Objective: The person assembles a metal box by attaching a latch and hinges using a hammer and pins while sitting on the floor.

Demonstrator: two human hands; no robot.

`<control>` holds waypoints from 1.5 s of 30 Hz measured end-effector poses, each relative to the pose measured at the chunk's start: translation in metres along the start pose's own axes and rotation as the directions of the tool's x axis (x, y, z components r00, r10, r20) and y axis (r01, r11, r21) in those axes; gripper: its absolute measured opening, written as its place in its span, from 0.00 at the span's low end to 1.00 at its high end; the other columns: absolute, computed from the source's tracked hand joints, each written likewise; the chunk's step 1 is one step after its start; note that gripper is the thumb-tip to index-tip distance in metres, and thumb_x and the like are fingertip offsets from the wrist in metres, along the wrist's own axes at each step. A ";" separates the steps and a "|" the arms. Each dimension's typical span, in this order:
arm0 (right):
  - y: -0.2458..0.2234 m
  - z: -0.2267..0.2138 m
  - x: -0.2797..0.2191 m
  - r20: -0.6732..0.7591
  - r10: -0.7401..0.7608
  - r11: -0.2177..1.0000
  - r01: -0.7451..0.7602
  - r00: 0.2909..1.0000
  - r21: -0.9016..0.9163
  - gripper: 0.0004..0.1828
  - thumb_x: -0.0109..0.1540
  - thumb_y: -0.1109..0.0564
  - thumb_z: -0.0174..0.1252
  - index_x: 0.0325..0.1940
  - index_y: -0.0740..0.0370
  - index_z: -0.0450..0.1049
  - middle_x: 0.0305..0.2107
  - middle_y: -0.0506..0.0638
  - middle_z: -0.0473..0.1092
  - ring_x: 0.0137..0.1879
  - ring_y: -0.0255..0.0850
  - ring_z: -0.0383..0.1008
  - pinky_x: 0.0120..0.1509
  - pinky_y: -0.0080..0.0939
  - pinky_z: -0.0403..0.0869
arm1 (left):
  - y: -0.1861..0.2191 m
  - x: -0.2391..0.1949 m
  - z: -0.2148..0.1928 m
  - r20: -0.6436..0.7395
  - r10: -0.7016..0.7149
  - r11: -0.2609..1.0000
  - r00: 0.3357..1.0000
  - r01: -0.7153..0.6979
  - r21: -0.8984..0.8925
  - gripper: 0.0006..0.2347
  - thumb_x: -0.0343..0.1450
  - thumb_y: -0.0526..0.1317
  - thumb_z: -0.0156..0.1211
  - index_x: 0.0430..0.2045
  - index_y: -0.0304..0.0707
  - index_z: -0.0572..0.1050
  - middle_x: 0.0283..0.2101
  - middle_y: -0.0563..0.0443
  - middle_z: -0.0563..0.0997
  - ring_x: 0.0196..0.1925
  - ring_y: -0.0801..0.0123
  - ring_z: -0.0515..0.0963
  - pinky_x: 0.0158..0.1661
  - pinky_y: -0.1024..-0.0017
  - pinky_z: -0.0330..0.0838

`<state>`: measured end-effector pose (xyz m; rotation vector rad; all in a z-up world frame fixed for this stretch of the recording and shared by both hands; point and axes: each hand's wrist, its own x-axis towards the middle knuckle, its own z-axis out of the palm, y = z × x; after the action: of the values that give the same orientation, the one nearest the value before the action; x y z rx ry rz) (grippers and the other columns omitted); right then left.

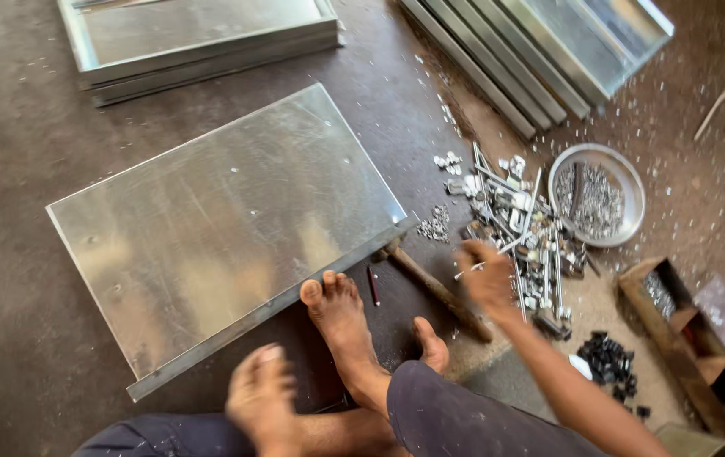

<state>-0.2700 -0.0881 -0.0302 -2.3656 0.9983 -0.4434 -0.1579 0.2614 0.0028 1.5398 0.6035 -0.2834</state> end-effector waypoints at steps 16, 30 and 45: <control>0.095 -0.060 -0.070 0.130 0.286 0.934 -0.247 0.949 -0.257 0.16 0.63 0.47 0.63 0.50 0.57 0.79 0.40 0.52 0.77 0.40 0.41 0.78 0.41 0.43 0.79 | -0.089 -0.056 0.279 0.984 -0.125 0.136 -0.123 -0.985 -0.106 0.14 0.68 0.33 0.59 0.48 0.41 0.79 0.45 0.37 0.78 0.44 0.45 0.81 0.39 0.55 0.79; 0.000 -0.008 -0.053 0.052 -0.225 0.972 0.221 0.973 0.085 0.28 0.59 0.52 0.66 0.58 0.69 0.70 0.39 0.59 0.74 0.41 0.51 0.76 0.43 0.47 0.76 | -0.034 -0.002 0.187 0.840 0.183 0.839 0.510 -0.527 0.137 0.11 0.70 0.26 0.57 0.43 0.35 0.80 0.38 0.46 0.86 0.37 0.71 0.86 0.40 0.73 0.82; 0.045 -0.049 -0.128 0.296 0.238 0.868 -0.339 0.925 0.363 0.20 0.69 0.47 0.50 0.54 0.64 0.73 0.20 0.49 0.66 0.25 0.36 0.64 0.27 0.42 0.65 | -0.088 0.016 0.232 0.761 0.207 0.667 0.615 -0.658 0.350 0.10 0.66 0.28 0.63 0.39 0.33 0.82 0.40 0.44 0.83 0.39 0.65 0.86 0.41 0.70 0.79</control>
<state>-0.4051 -0.0373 -0.0285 -1.8058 1.0117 -0.2117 -0.1487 0.0342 -0.0973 1.9825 -0.5586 -0.6401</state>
